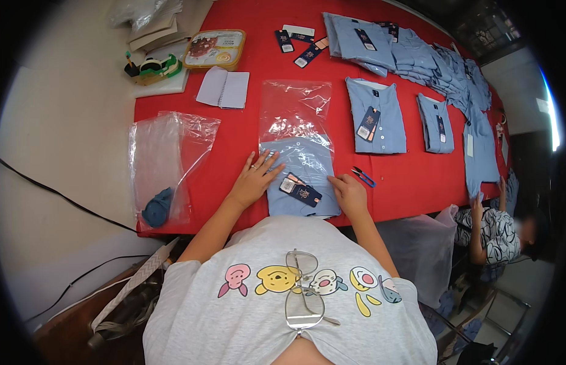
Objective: The person takes folded shirts from a table, places them into plastic bags, and removes excess air before sealing them.
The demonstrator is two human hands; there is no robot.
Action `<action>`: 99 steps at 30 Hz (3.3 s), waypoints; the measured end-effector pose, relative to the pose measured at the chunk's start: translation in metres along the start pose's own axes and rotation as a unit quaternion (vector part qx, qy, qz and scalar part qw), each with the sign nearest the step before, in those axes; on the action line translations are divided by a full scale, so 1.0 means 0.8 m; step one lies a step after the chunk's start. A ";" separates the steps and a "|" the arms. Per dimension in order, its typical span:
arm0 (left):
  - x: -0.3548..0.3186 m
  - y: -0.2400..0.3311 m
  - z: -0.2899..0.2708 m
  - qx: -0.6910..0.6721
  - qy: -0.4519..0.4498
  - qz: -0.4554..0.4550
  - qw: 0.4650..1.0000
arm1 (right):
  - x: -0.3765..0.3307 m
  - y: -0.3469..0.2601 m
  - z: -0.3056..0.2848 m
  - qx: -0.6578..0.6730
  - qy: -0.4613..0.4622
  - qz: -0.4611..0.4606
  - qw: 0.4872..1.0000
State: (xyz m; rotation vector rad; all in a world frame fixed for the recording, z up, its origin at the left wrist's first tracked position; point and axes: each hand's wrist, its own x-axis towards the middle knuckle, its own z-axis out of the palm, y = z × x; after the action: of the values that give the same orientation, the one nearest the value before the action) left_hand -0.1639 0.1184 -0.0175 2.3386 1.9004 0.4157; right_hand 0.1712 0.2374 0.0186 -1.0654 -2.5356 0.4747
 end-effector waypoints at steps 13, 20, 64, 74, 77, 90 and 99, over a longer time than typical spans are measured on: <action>0.128 -0.021 -0.075 -0.230 0.063 -0.150 0.959 | 0.131 -0.085 -0.021 0.004 0.123 -0.083 0.989; 0.164 0.014 -0.101 -0.059 0.213 0.055 0.974 | 0.220 0.014 -0.010 0.064 0.088 -0.041 0.993; 0.154 0.040 0.037 -0.293 0.196 -0.256 0.900 | 0.130 -0.020 0.020 0.060 0.021 0.048 0.997; 0.105 -0.054 -0.030 -0.094 0.265 -0.082 0.956 | 0.130 -0.047 0.042 0.005 -0.043 -0.064 0.997; 0.084 -0.103 -0.011 -0.072 0.163 0.009 0.984 | 0.130 -0.049 0.034 0.047 -0.068 -0.073 0.994; 0.104 -0.113 -0.044 -0.087 0.112 0.045 0.989 | 0.101 -0.063 0.023 -0.043 -0.047 -0.075 0.995; 0.091 -0.124 -0.040 -0.255 0.060 -0.043 0.964 | 0.105 -0.164 0.073 -0.014 -0.109 -0.195 0.975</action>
State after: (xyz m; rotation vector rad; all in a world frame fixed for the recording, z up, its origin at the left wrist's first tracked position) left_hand -0.2527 0.2079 -0.0003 1.9229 1.6734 0.9289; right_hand 0.0102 0.2024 0.0393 -0.5218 -2.8570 0.4658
